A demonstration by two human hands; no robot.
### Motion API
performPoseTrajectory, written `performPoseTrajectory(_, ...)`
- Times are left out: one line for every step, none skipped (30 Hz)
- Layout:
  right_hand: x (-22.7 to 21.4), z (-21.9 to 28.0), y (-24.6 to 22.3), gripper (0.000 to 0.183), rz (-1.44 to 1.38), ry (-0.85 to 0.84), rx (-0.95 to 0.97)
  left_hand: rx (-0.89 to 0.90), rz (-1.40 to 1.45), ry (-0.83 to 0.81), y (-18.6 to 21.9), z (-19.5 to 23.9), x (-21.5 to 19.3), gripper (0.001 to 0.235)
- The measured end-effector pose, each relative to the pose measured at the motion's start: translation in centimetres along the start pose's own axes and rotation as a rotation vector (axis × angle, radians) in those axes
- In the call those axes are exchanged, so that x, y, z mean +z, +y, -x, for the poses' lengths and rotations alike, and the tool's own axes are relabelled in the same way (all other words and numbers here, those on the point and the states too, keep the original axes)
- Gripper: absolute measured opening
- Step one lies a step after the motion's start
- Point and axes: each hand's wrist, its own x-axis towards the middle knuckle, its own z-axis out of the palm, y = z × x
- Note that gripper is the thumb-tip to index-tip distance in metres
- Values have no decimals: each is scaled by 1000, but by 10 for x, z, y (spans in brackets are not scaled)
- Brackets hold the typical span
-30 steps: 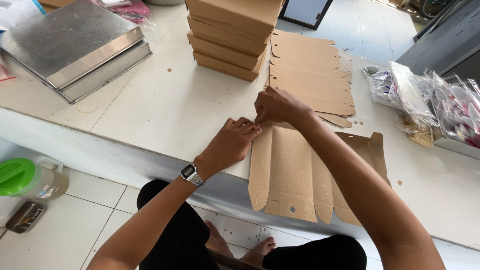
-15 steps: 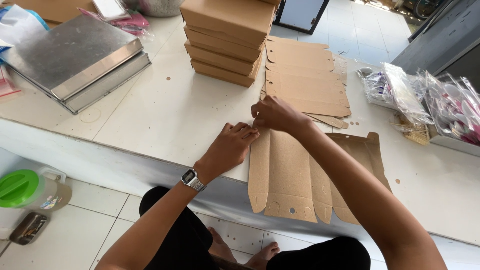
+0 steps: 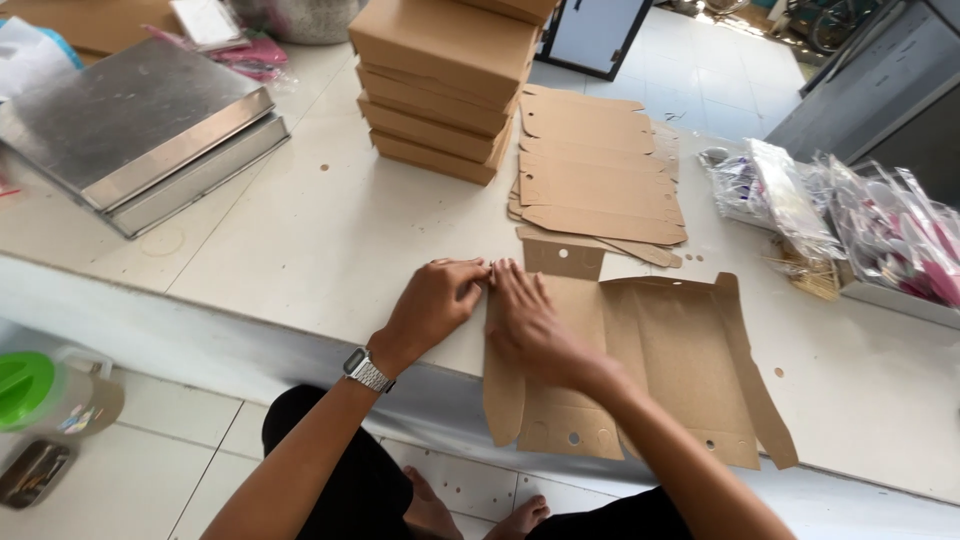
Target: The person assembles a flat cardboard box blank into a finished box by folding the side panels and tucking the tabs into slots. The person works by hand on a white countertop, completing one box during the clip.
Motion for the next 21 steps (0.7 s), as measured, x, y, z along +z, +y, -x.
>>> performPoseTrajectory(-3, 1, -10, 89, 5, 8, 6, 11, 1, -1, 3, -4, 2, 20)
performPoseTrajectory(-6, 1, -20, 86, 44, 0, 33, 1, -21, 34, 4, -6, 3, 21)
performPoseTrajectory(-8, 1, -30, 84, 83, -8, 59, -10, -43, 69, 6, -7, 4, 25)
performPoseTrajectory(-9, 2, -33, 84, 80, -13, 49, -20, -48, 74, 6, -7, 8, 25)
performPoseTrajectory(-10, 3, -36, 86, 31, -1, 50, 78, -179, 0, 6, -8, 12, 30)
performPoseTrajectory(-13, 2, -37, 88, -15, 23, 59, 190, -312, -77, 5, -14, 15, 36)
performPoseTrajectory(-20, 0, -26, 88, -15, 30, 56, 194, -319, -76, 4, -16, 16, 36)
performPoseTrajectory(-25, 1, -17, 76, -170, 39, 9, 199, -403, -135, 3, -13, 17, 37)
performPoseTrajectory(-29, 2, -8, 64, -325, 48, -38, 204, -487, -194, 2, -10, 19, 40)
performPoseTrajectory(-36, 9, -7, 64, -336, 44, -41, 194, -490, -202, 7, -6, 21, 40)
performPoseTrajectory(-42, 16, -6, 48, -487, 110, 37, 217, -565, -220, 12, -2, 23, 41)
performPoseTrajectory(-52, 19, -3, 36, -632, 185, 112, 249, -646, -231, 16, -4, 22, 43)
performPoseTrajectory(-64, 28, -3, 36, -636, 189, 103, 248, -657, -231, 19, -4, 19, 43)
performPoseTrajectory(-77, 40, -3, 34, -629, 228, 137, 239, -678, -263, 22, -3, 18, 45)
performPoseTrajectory(-89, 52, -3, 34, -622, 266, 170, 231, -699, -294, 26, -1, 18, 47)
performPoseTrajectory(-103, 69, -11, 34, -624, 267, 172, 231, -699, -297, 24, -7, 20, 47)
performPoseTrajectory(-118, 86, -18, 34, -578, 351, 194, 258, -720, -258, 22, -13, 21, 33)
performPoseTrajectory(-132, 103, -26, 34, -531, 431, 215, 280, -741, -217, 19, -17, 23, 22)
performPoseTrajectory(-132, 117, -27, 34, -534, 426, 213, 275, -742, -219, 7, -28, 33, 22)
performPoseTrajectory(-131, 131, -28, 24, -530, 644, 287, 262, -677, -178, -6, -37, 44, 15)
performPoseTrajectory(-131, 145, -29, 20, -523, 862, 364, 249, -613, -137, -18, -47, 54, 30)
